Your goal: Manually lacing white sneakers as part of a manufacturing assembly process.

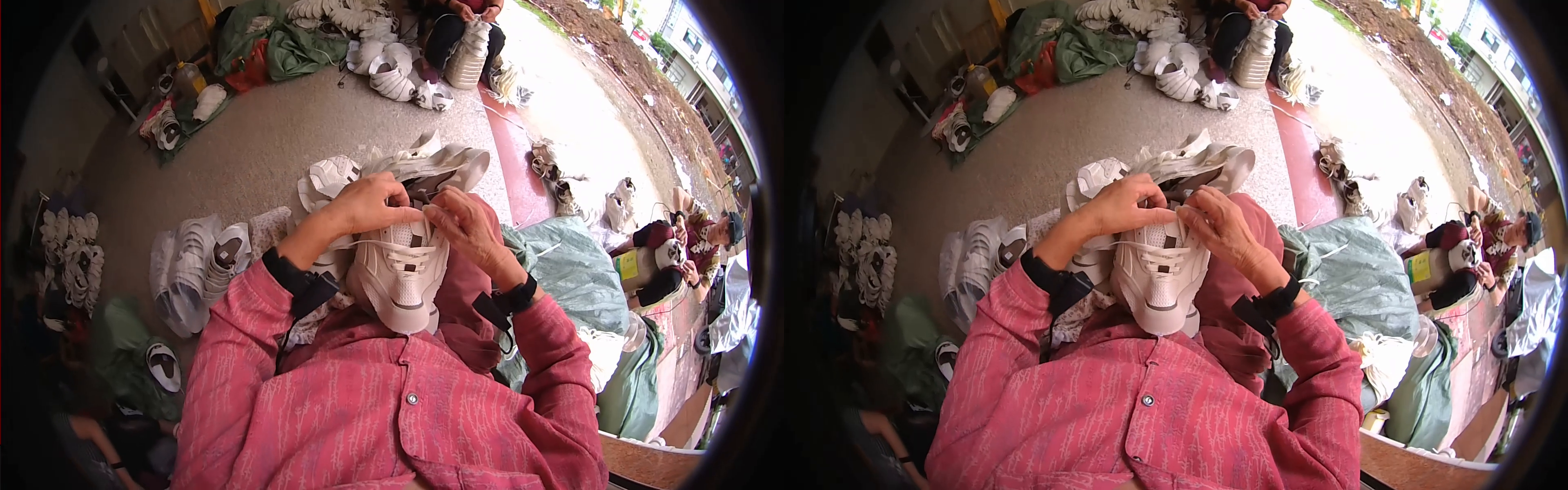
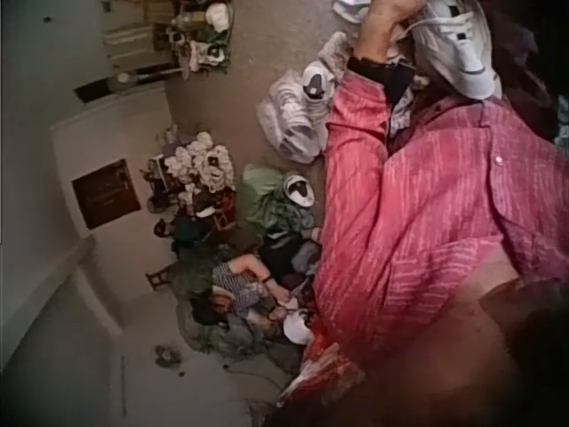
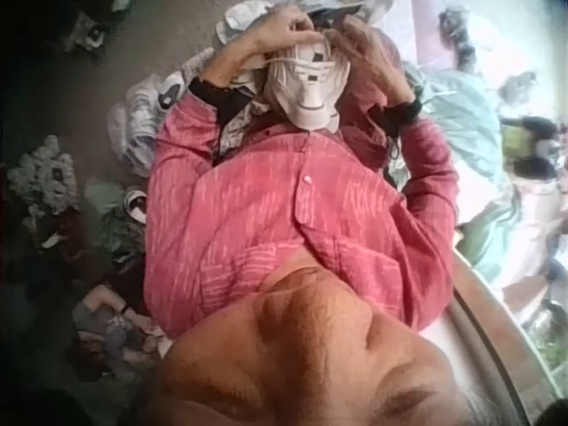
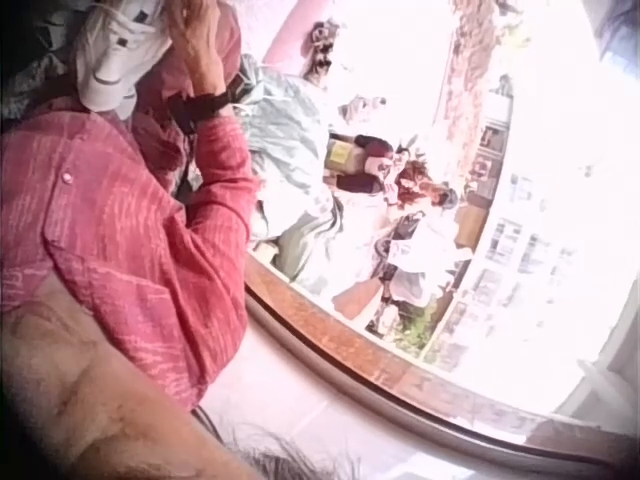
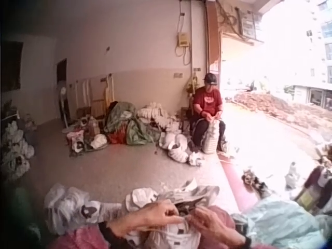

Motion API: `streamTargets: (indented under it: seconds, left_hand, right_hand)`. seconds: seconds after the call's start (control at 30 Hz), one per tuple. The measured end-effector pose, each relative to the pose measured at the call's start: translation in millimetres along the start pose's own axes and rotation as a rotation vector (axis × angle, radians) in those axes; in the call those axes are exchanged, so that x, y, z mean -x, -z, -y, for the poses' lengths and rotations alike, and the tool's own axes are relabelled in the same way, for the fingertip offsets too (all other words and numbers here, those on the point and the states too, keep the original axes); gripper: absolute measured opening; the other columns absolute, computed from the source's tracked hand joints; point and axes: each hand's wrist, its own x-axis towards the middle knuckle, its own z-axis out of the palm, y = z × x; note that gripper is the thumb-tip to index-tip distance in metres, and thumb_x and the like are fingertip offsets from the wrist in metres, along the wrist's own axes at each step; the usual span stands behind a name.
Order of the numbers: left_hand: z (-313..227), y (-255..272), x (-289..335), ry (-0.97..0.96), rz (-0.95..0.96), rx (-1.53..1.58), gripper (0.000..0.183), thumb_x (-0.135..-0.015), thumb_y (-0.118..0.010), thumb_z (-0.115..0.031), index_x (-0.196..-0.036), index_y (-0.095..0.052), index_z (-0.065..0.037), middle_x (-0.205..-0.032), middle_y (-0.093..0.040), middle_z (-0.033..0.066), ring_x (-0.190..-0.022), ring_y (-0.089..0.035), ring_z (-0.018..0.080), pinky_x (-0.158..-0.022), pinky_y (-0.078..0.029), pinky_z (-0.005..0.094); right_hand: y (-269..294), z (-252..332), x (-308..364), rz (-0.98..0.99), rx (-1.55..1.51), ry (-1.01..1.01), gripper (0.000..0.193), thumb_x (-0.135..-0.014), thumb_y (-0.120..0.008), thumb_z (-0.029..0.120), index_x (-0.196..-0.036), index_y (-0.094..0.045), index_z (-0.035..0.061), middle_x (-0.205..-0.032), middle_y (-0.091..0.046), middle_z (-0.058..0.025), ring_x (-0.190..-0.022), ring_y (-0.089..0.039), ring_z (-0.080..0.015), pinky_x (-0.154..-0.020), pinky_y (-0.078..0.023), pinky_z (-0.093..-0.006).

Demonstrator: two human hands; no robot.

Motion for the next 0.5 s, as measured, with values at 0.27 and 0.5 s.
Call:
streamTargets:
  seconds: [0.27, 0.5]
  left_hand:
    - [23.3, -13.7, 8.3, 0.092, 0.052, 0.627, 0.025, -0.081, -0.076, -0.024, -0.09, -0.065, -0.003, -0.084, -0.058, -0.0008, -0.08, -0.054, 0.0088, -0.074, -0.045, 0.0235]
    - [15.1, -15.2, 15.1, 0.18, 0.035, 0.841, 0.024, -0.085, -0.073, -0.025, -0.094, -0.061, -0.006, -0.086, -0.057, -0.0034, -0.08, -0.05, 0.005, -0.072, -0.041, 0.0198]
  right_hand:
    - [-23.3, -11.1, 4.5, -0.209, -0.018, 0.01, 0.011, -0.089, -0.064, 0.01, -0.092, -0.059, 0.0014, -0.082, -0.058, -0.0115, -0.078, -0.056, -0.0283, -0.069, -0.044, -0.0361]
    - [-31.6, -3.4, 8.5, -0.346, -0.156, -0.182, 0.011, -0.093, -0.062, 0.013, -0.091, -0.058, 0.0024, -0.073, -0.06, -0.0102, -0.063, -0.057, -0.0186, -0.059, -0.045, -0.0301]
